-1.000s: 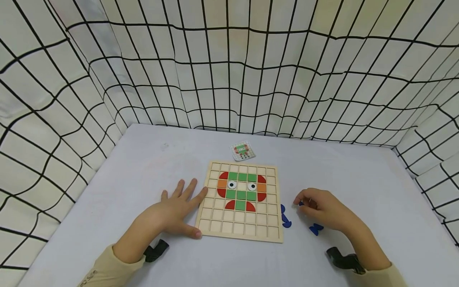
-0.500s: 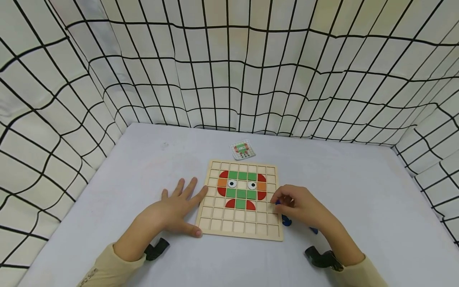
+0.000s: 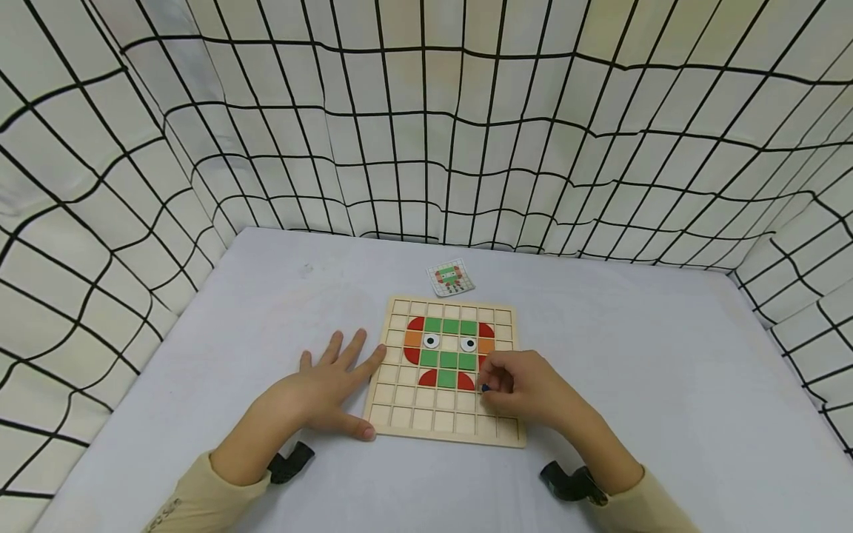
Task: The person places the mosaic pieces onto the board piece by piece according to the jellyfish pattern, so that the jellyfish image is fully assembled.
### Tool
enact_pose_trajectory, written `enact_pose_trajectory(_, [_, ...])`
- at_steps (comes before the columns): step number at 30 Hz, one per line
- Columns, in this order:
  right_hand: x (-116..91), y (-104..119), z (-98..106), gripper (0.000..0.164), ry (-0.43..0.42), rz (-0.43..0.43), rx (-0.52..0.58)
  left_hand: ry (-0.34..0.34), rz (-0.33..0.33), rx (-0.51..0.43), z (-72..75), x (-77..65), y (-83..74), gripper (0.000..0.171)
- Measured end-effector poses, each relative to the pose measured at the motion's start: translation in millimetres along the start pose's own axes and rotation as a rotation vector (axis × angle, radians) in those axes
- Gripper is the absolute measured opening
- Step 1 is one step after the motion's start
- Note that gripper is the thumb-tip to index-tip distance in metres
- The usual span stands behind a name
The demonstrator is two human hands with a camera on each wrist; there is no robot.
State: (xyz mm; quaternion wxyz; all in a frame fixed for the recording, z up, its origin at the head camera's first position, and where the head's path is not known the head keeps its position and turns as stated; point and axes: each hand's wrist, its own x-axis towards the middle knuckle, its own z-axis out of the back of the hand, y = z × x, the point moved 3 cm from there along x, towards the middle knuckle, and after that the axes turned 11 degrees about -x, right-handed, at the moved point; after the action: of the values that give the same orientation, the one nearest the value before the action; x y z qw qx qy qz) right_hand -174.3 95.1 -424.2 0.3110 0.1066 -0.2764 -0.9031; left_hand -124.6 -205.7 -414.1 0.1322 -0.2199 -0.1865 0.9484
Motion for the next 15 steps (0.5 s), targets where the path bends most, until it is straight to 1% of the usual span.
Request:
enact_pose_trajectory(5, [7.6,12.7,-6.4,0.019,0.021,-0.002,-0.103,0.000,-0.001,-0.002,-0.2,-0.3,-0.4,0.119])
enact_pose_trajectory(9, [12.8,22.8,-9.5,0.017,0.046,0.018,-0.191,0.003,0.001,0.001,-0.2,-0.4,0.0,0.119])
enact_pose_trajectory(15, [17.6,32.2,-11.7,0.015,0.078,0.026,-0.256,0.003,0.000,-0.001,0.4,-0.1,0.5,0.119])
